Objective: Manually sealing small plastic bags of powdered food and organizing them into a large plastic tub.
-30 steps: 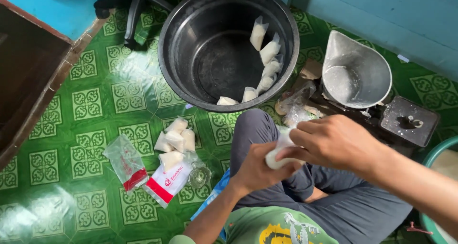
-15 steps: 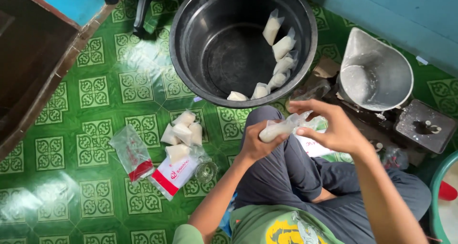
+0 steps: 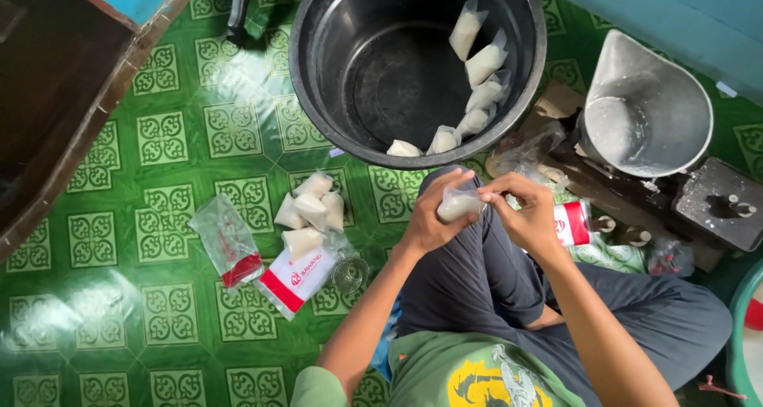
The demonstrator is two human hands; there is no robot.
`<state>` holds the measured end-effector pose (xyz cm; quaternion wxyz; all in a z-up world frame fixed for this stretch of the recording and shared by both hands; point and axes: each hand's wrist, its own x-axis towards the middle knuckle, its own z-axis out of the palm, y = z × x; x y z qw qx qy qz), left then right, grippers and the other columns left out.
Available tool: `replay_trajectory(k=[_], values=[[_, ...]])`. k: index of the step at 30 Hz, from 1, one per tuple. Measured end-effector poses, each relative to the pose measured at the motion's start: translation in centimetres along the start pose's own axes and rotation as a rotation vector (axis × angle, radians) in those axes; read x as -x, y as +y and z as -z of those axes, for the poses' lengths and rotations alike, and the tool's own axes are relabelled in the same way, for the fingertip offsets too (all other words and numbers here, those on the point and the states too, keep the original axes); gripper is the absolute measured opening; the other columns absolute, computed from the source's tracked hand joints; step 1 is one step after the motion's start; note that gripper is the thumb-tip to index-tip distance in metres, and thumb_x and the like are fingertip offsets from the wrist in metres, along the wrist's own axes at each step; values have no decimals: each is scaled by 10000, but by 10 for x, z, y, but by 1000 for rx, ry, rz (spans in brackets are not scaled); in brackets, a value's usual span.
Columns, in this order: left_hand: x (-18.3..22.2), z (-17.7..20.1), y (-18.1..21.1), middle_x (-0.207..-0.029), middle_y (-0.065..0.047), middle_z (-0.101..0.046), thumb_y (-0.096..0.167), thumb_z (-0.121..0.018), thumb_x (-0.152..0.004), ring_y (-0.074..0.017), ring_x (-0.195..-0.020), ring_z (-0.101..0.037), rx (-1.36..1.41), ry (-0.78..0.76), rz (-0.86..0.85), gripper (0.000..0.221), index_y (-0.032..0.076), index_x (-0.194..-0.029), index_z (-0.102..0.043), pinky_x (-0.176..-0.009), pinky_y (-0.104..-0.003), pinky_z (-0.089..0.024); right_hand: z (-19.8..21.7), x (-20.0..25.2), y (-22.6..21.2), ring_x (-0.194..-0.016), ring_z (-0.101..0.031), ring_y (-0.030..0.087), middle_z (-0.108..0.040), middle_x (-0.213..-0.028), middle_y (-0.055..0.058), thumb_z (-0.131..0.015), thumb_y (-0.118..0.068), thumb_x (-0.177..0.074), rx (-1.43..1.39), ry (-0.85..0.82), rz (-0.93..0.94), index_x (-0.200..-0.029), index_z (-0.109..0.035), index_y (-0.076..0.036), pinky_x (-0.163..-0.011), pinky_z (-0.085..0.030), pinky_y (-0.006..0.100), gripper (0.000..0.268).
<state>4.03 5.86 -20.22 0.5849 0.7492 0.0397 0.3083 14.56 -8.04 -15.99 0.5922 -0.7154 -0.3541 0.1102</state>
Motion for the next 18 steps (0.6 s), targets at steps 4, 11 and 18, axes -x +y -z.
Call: replay_trajectory(k=[4,11,18], values=[[-1,15,18,-1203,-65,-687,415,-744,-844,-255,-1186,-622,8,54,13,522,68,-1223,-655,-1028,-389,-476,0,0,-3,-613,-586,120,-683,-719,21,-795,-55,-813,4,8,20,-828,-775,-104,-632,-481,246,56],[-3,21,37,-864,-4,-697,138,-729,-882,-177,-789,-695,-157,156,8,78,88,-940,-741,-742,-285,-568,1,-3,-17,-644,-612,159,-693,-736,74,-776,-35,-821,-25,-25,53,-821,-765,-67,-648,-490,293,34],[-11,23,56,-837,-7,-707,108,-765,-845,-170,-753,-701,-160,205,3,49,106,-894,-762,-703,-276,-572,6,-7,-24,-671,-600,167,-666,-792,90,-806,-31,-808,29,5,68,-833,-769,-62,-666,-498,305,54]])
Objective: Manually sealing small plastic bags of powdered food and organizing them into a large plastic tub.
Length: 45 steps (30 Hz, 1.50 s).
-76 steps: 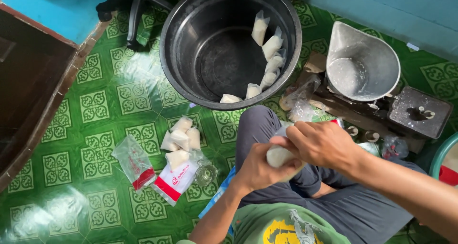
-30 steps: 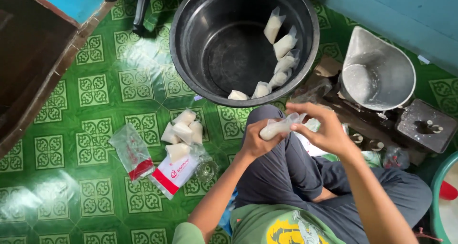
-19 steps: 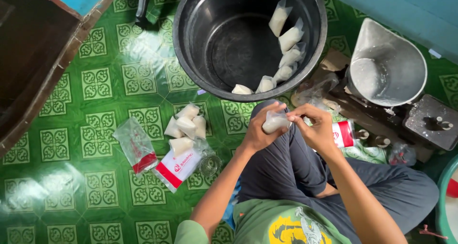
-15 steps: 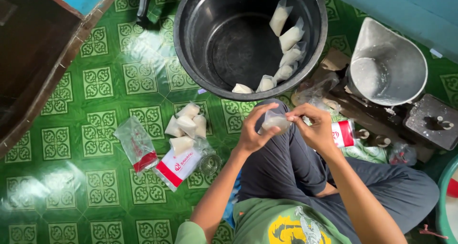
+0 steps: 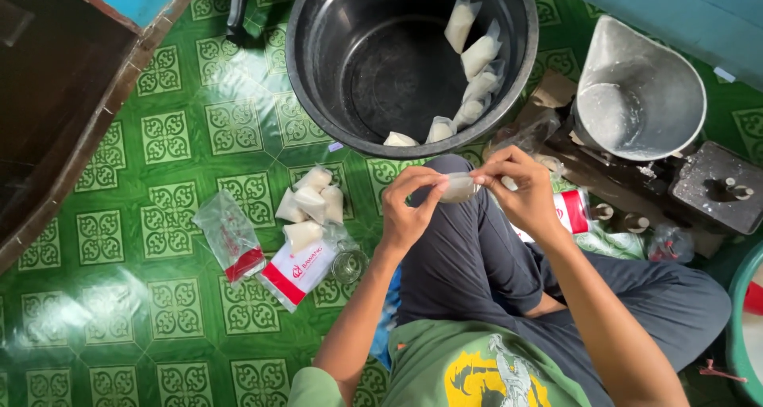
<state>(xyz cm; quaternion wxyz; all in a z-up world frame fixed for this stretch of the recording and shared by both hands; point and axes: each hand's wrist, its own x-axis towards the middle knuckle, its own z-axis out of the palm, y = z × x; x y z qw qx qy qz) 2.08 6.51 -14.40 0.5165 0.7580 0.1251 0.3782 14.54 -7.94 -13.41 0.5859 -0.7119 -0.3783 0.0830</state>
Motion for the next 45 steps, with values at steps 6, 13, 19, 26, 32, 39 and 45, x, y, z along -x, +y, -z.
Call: replay_trajectory(k=[6,13,19,26,32,39,45], values=[[3,1,-4,-799,-9,-728,121,-819,-791,-122,-710,-688,68,20,151,67,119,-840,-773,-672,-236,-552,4,-1,-1,-679,-596,128,-668,-761,58,-806,-39,-808,-30,15,-77,-951,-777,-70,-677,-500,266,150],[3,5,0,-853,-40,-729,148,-754,-872,-118,-725,-672,106,0,203,83,92,-929,-775,-683,-255,-553,3,0,3,-678,-582,144,-660,-778,81,-820,-45,-811,-25,22,-32,-884,-763,-50,-662,-489,273,93],[-33,16,33,-919,-19,-712,150,-758,-846,-216,-875,-703,-6,-97,-37,80,138,-924,-764,-789,-318,-558,1,0,2,-667,-579,148,-656,-768,85,-823,-51,-813,-40,9,-12,-873,-759,-41,-644,-484,273,88],[-77,-19,18,-1034,-201,-602,419,-766,-762,-406,-961,-642,-823,-984,59,639,10,-1200,-547,-796,-542,-530,1,-3,-1,-676,-573,157,-634,-780,79,-829,-64,-817,9,9,23,-849,-745,-42,-647,-477,297,92],[-42,-94,-54,-841,-68,-627,331,-698,-806,-165,-753,-619,-1383,-1085,260,338,94,-1046,-670,-681,-382,-533,2,-6,-11,-667,-578,176,-621,-780,90,-826,-56,-811,34,10,38,-826,-749,-43,-644,-481,306,79],[-45,-79,-8,-940,12,-599,381,-632,-907,-79,-906,-596,-1601,-1100,365,400,119,-1209,-627,-752,-309,-514,9,-8,-10,-678,-623,191,-644,-760,95,-820,-30,-806,26,-50,25,-827,-753,-45,-672,-503,311,72],[-72,-76,-118,-1153,-98,-674,490,-401,-788,-325,-1012,-655,-1123,-1749,278,618,147,-1244,-641,-844,-609,-490,17,-13,-13,-687,-636,208,-654,-767,100,-804,-9,-802,49,-131,35,-827,-755,-54,-669,-513,348,71]])
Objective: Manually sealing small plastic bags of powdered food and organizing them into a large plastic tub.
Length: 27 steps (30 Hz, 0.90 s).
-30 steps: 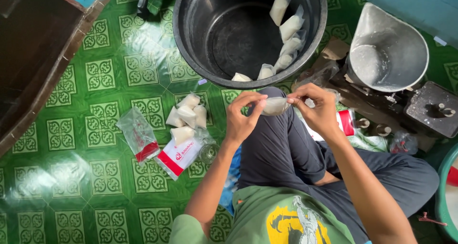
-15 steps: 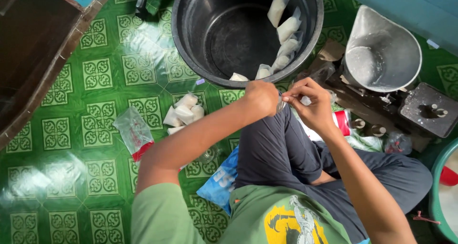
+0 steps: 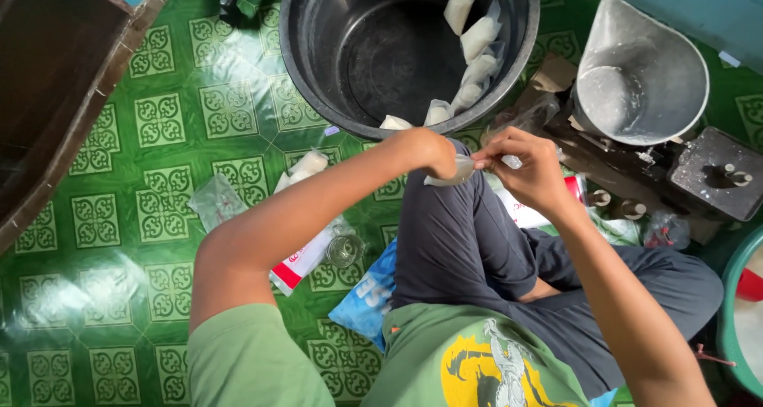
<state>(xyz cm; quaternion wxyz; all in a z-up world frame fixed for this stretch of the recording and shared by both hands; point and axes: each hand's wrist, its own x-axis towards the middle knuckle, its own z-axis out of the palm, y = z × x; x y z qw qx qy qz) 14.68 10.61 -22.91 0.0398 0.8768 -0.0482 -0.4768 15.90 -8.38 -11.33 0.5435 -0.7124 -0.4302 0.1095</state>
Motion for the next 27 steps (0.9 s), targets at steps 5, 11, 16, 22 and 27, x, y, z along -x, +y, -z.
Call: replay_trajectory(k=[5,11,16,22,27], values=[[58,26,15,-1191,-118,-635,361,-411,-870,-257,-981,-634,22,-64,-24,590,125,-1401,-509,-866,-469,-480,5,-3,-4,-713,-654,230,-660,-778,100,-792,-24,-824,16,-85,-5,-840,-759,-51,-688,-524,358,46],[87,21,38,-1005,-88,-679,284,-497,-876,-182,-865,-645,-115,176,158,339,114,-1143,-617,-742,-348,-505,13,-11,-11,-740,-660,275,-644,-768,139,-762,-7,-836,38,-159,-53,-859,-738,-26,-713,-526,398,39],[72,20,27,-889,-130,-729,164,-602,-747,-313,-795,-677,-13,287,54,241,54,-898,-753,-700,-445,-517,28,-24,-22,-748,-650,320,-613,-760,157,-748,-49,-853,109,-292,-123,-953,-708,-13,-708,-534,438,113],[42,10,30,-1001,-50,-722,303,-438,-863,-250,-829,-683,-54,197,65,339,189,-1008,-723,-690,-520,-577,30,-58,-66,-859,-682,364,-668,-887,181,-698,-156,-843,444,-642,-310,-1129,-669,5,-760,-527,506,330],[45,8,50,-1041,-127,-698,216,-538,-865,-257,-917,-672,-98,353,340,401,87,-1222,-667,-688,-445,-571,-11,-64,-22,-809,-718,288,-676,-902,82,-745,-515,-736,1076,-877,-200,-1169,-661,-125,-648,-586,414,589]])
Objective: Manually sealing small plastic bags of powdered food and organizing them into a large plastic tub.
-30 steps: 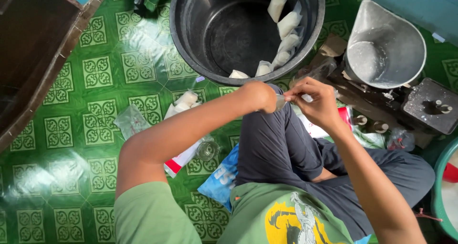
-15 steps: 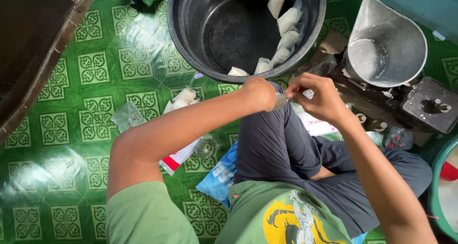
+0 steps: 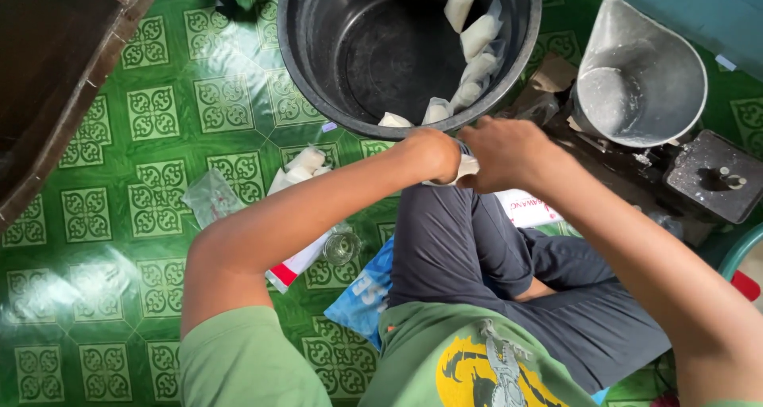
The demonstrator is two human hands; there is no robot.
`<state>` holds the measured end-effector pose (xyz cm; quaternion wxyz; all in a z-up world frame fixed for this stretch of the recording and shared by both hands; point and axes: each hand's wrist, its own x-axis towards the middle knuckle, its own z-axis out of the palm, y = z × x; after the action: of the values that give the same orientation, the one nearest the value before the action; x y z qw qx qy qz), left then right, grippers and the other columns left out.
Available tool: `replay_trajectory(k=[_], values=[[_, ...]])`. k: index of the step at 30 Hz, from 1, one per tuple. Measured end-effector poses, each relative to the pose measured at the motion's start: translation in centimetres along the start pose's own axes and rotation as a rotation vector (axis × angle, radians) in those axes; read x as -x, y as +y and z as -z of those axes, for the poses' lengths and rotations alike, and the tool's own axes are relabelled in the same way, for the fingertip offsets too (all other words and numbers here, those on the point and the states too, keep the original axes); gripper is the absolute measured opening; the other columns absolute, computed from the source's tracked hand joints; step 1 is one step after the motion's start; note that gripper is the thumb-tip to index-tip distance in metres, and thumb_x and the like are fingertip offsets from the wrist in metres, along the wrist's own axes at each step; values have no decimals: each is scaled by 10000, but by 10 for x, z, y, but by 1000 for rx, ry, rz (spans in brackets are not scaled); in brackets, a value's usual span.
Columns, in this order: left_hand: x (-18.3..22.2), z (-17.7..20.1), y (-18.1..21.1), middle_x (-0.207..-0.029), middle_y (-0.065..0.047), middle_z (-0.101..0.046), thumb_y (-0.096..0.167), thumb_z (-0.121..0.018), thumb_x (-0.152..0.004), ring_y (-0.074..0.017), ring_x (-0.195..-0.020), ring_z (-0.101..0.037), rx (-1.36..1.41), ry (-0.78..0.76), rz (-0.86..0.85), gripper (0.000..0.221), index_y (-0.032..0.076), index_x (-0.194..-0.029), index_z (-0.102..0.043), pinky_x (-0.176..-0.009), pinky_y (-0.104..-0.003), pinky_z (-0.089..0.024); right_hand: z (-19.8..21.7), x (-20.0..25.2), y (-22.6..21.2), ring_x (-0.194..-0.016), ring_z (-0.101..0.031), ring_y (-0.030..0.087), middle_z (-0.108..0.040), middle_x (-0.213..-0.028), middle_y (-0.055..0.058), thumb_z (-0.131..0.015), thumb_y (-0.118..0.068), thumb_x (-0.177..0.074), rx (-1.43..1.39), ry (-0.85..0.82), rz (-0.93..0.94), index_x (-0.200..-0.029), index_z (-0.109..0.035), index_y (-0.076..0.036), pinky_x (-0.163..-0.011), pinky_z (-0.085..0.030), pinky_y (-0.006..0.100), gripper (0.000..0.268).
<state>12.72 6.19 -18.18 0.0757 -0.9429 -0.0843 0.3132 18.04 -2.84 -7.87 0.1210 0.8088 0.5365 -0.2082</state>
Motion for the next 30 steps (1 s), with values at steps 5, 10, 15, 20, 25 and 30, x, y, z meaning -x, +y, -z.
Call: replay_trajectory(k=[5,10,15,20,25,30], values=[[-16,-34,18,-1024,-202,-693,246,-612,-800,-347,-978,-654,27,133,150,459,34,-1203,-668,-713,-502,-561,-89,-48,15,-750,-741,307,-708,-762,77,-663,-401,-773,-3,33,-1,-975,-669,-92,-586,-589,462,369],[-11,-34,20,-1007,-277,-688,276,-686,-735,-436,-1038,-637,60,261,285,537,-18,-1185,-669,-738,-559,-551,-82,-37,3,-712,-735,348,-708,-725,106,-584,-233,-811,-15,-9,37,-914,-665,-39,-559,-574,503,234],[-39,-48,0,-1024,-21,-714,344,-605,-771,-300,-954,-658,118,-12,-53,272,177,-939,-738,-692,-526,-516,-64,-16,-26,-737,-735,264,-708,-771,13,-423,-196,-890,178,29,-162,-970,-532,-53,-583,-566,433,197],[-9,-37,-8,-883,-19,-715,246,-602,-790,-265,-857,-682,73,165,-120,163,175,-845,-737,-613,-480,-520,-55,-6,-22,-696,-726,228,-689,-705,-31,-486,-196,-852,296,101,-100,-917,-559,-97,-540,-539,395,139],[54,13,-40,-625,-68,-682,301,-680,-743,-248,-639,-676,157,446,-319,197,147,-627,-716,-523,-435,-562,9,19,-16,-606,-713,277,-683,-599,75,-528,-134,-860,177,75,59,-744,-644,-71,-518,-545,374,176],[80,40,-46,-677,-102,-683,181,-591,-821,-257,-666,-677,153,349,-423,196,91,-701,-718,-596,-457,-577,14,23,-9,-589,-719,261,-677,-599,61,-532,-169,-936,129,33,158,-809,-668,-97,-511,-557,345,199]])
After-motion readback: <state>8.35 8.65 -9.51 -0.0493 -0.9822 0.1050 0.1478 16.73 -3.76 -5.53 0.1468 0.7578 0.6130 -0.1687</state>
